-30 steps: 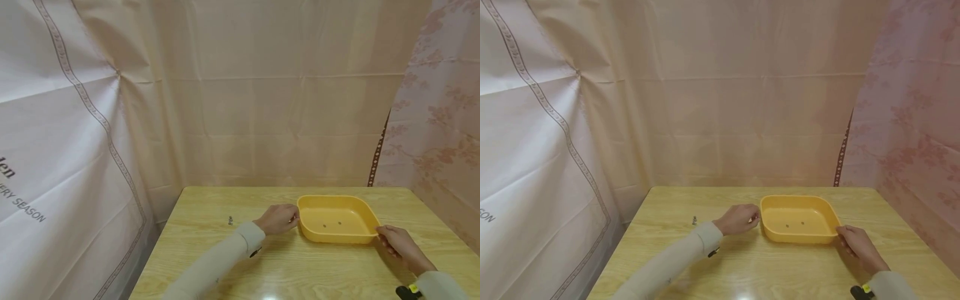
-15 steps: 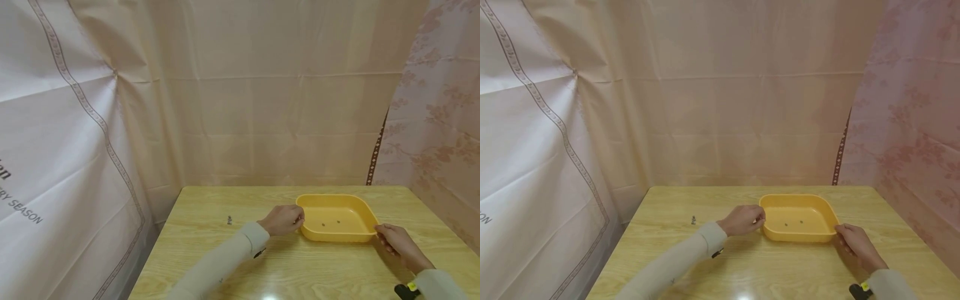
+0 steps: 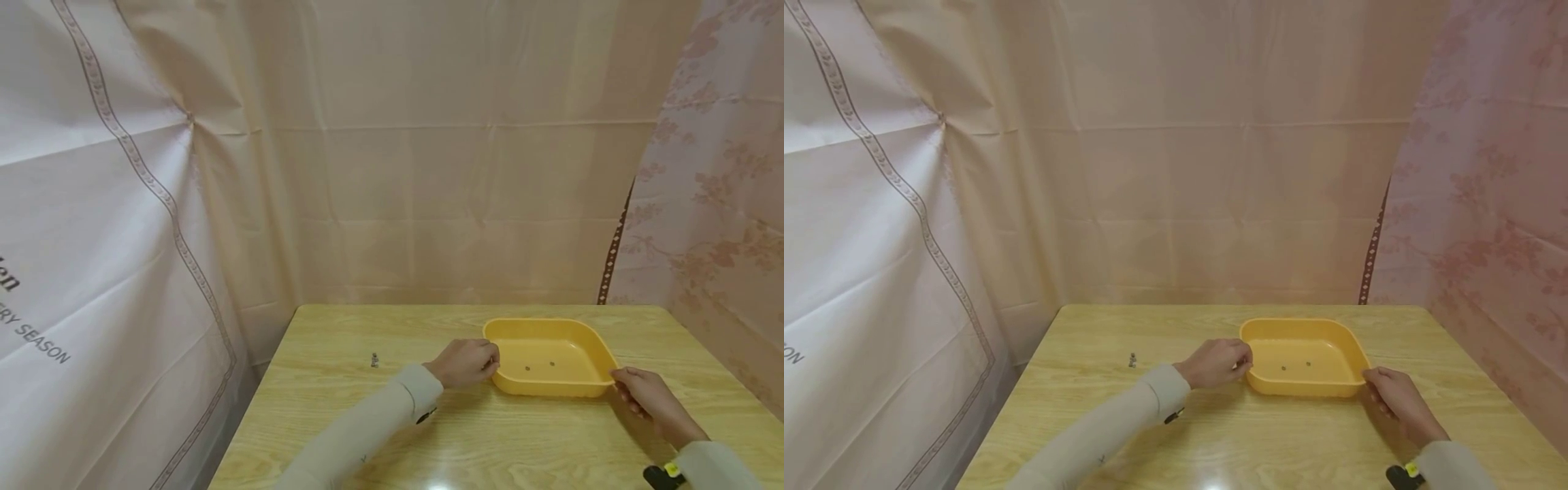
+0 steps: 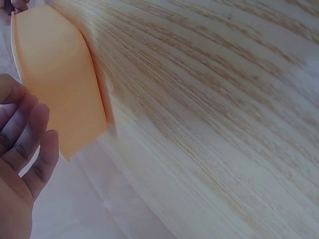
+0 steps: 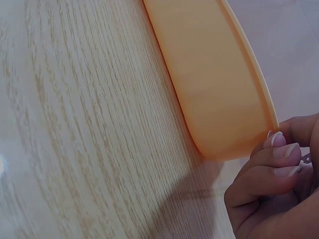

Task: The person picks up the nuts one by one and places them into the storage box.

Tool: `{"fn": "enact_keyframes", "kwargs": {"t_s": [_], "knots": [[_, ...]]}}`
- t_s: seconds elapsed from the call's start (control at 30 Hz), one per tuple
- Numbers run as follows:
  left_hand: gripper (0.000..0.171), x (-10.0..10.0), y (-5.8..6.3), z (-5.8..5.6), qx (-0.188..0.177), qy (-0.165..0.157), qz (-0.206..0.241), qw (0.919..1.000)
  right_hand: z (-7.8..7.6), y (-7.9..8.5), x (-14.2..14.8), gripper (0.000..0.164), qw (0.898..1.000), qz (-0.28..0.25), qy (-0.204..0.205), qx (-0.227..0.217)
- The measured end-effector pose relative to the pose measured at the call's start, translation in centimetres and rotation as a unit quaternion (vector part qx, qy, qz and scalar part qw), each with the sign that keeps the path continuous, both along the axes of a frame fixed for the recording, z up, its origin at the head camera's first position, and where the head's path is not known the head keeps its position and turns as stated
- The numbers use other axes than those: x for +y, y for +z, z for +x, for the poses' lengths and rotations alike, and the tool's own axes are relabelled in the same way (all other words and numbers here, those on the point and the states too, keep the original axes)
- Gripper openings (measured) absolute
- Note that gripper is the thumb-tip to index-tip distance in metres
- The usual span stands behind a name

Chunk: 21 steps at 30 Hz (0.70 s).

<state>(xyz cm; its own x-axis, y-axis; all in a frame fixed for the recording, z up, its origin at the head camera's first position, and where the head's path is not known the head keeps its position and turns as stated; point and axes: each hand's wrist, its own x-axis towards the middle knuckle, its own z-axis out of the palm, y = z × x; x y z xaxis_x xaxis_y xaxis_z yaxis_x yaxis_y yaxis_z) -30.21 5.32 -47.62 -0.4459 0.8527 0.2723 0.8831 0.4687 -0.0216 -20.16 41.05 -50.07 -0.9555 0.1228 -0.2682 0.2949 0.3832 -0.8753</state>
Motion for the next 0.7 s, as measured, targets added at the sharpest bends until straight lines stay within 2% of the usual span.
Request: {"fn": "enact_keyframes", "kwargs": {"t_s": [0.23, 0.7], "knots": [[0.015, -0.05, -0.50, -0.18, 0.001, 0.004, -0.003, 1.0000, -0.03, 0.00, -0.05, 0.038, 1.000, -0.006, 0.001, 0.001], [0.015, -0.89, 0.02, -0.01, -0.016, 0.010, 0.011, 0.9998, 0.01, 0.14, 0.00, 0.038, 1.000, -0.008, -0.002, -0.002]]}}
